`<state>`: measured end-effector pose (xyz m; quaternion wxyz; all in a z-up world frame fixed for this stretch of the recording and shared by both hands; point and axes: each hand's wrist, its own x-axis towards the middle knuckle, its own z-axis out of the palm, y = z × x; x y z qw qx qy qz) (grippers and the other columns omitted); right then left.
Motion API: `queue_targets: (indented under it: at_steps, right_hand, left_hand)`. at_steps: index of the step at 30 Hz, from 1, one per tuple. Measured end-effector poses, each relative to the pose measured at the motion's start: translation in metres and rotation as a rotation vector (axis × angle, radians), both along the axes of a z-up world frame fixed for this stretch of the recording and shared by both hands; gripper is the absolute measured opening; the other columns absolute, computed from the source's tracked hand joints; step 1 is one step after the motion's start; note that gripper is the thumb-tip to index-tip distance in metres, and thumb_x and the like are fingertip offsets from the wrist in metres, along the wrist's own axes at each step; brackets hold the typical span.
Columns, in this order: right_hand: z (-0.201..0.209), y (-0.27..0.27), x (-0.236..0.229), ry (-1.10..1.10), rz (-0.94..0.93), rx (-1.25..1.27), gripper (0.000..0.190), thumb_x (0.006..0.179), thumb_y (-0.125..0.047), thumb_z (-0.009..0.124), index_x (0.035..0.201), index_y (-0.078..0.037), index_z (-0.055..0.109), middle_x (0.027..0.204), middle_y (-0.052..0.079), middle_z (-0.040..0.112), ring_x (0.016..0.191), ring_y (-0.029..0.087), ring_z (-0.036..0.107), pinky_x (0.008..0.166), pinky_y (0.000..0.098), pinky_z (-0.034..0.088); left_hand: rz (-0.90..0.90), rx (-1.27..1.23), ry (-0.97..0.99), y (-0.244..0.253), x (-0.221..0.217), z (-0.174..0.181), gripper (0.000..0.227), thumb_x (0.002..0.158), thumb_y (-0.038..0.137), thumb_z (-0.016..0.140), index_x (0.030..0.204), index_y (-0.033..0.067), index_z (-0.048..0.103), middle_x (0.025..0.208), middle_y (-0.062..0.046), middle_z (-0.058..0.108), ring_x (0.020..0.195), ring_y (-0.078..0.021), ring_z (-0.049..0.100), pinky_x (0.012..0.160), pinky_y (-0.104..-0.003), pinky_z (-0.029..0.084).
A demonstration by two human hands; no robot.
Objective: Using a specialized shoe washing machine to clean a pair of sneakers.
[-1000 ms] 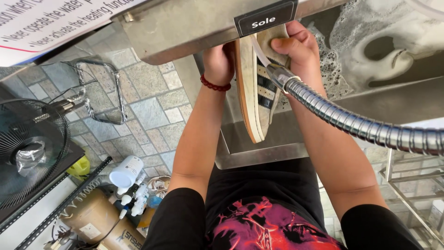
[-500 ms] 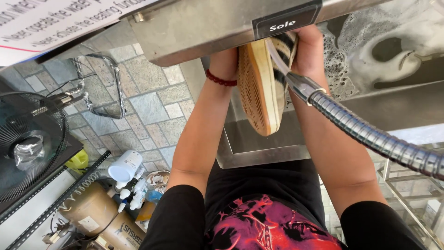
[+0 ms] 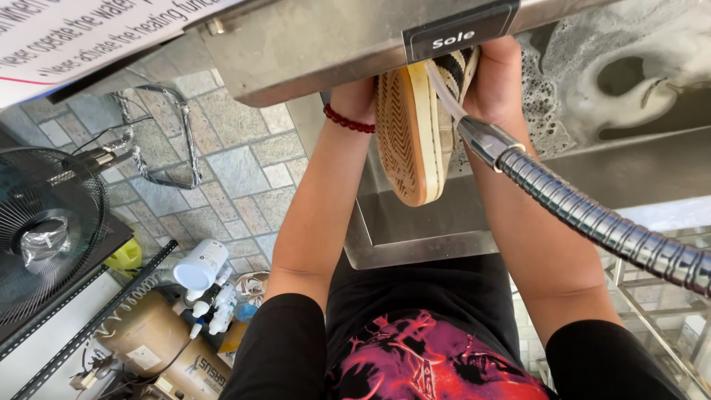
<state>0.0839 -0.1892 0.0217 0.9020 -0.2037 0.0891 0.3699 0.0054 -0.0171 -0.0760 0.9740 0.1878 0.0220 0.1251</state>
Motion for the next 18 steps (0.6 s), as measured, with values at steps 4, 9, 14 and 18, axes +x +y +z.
queue_targets:
  at_steps: [4, 9, 14, 18]
  right_hand:
    - [-0.006, 0.000, 0.004, -0.014, -0.029, -0.020, 0.019, 0.109, -0.013, 0.058, 0.110, 0.000, 0.071, 0.111, 0.011, 0.076, 0.097, 0.017, 0.075, 0.094, 0.0310, 0.061]
    - [0.005, 0.004, -0.002, 0.024, -0.039, 0.009, 0.020, 0.107, -0.015, 0.058, 0.111, 0.001, 0.070, 0.112, 0.012, 0.076, 0.097, 0.018, 0.075, 0.096, 0.0317, 0.060]
    - [0.042, 0.005, -0.011, 0.024, -0.010, -0.028, 0.019, 0.101, -0.011, 0.065, 0.117, 0.000, 0.068, 0.116, 0.011, 0.074, 0.105, 0.020, 0.073, 0.104, 0.0340, 0.058]
    - [0.047, 0.000, -0.019, -0.038, -0.005, -0.030, 0.022, 0.103, -0.006, 0.072, 0.123, 0.002, 0.065, 0.118, 0.012, 0.073, 0.107, 0.020, 0.071, 0.106, 0.0316, 0.055]
  left_hand:
    - [-0.032, -0.009, -0.129, 0.002, 0.012, 0.012, 0.031, 0.107, 0.030, 0.061, 0.126, 0.0059, 0.069, 0.123, -0.004, 0.074, 0.104, -0.0116, 0.070, 0.085, -0.026, 0.058]
    - [-0.183, -0.098, -0.166, 0.002, -0.002, 0.009, 0.028, 0.109, 0.027, 0.062, 0.123, 0.0059, 0.071, 0.118, -0.006, 0.077, 0.098, -0.0107, 0.072, 0.080, -0.025, 0.058]
    - [-0.127, -0.094, -0.008, -0.003, -0.014, 0.020, 0.031, 0.109, 0.028, 0.062, 0.127, 0.0036, 0.069, 0.122, -0.006, 0.074, 0.108, -0.0134, 0.070, 0.092, -0.029, 0.058]
    - [-0.142, -0.107, 0.058, -0.004, -0.019, 0.037, 0.030, 0.110, 0.024, 0.062, 0.129, 0.0021, 0.068, 0.126, -0.006, 0.072, 0.116, -0.0153, 0.069, 0.098, -0.031, 0.057]
